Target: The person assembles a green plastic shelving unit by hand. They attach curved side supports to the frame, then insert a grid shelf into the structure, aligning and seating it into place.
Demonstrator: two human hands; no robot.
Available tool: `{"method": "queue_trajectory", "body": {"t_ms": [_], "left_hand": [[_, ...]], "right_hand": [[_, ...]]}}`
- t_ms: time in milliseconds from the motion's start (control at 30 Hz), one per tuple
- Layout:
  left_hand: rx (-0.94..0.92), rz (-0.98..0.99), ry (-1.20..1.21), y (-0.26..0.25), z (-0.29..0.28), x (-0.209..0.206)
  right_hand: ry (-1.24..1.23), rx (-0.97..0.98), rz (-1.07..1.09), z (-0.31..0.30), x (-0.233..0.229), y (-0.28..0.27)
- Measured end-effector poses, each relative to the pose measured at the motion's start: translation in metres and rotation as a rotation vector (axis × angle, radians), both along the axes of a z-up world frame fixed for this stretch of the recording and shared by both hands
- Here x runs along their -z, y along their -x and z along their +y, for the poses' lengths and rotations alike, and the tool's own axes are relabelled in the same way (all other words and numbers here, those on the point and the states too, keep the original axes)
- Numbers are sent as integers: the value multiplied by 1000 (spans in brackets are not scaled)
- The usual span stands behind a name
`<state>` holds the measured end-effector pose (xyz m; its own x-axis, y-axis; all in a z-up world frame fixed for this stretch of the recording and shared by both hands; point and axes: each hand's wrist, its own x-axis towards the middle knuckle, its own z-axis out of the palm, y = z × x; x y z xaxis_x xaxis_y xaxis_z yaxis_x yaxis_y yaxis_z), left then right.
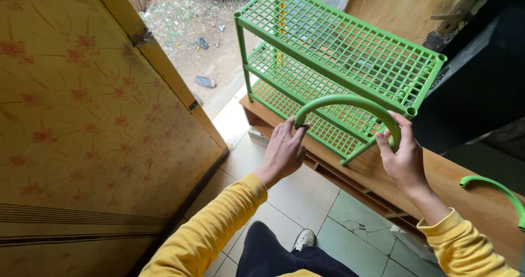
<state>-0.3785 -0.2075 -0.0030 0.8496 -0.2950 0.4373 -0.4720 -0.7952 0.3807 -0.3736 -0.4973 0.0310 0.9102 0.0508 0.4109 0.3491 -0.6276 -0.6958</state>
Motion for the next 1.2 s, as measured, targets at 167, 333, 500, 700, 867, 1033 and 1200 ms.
{"method": "queue_trajectory", "body": {"t_ms": [167, 333, 500, 700, 867, 1033, 1200], "left_hand": [[1, -5, -24, 24, -2, -20], [-51, -92, -30, 58, 19, -33], [-145, -77, 15, 111, 42, -34], [-184, -44, 0, 184, 46, -18], [-151, 27, 36, 215, 16, 7], [-98, 69, -19, 224, -24, 14], [-28, 30, -69, 213, -74, 15]], "right_hand": [[-108, 29, -1, 0, -3, 17], [-138, -7, 76, 20, -15, 35], [-115, -110, 63, 47, -18, 58], [87, -130, 16, 49, -3, 121], [105, -115, 104, 15, 10, 178], [137, -108, 107, -37, 20, 203], [202, 21, 236, -94, 31, 211]]}}
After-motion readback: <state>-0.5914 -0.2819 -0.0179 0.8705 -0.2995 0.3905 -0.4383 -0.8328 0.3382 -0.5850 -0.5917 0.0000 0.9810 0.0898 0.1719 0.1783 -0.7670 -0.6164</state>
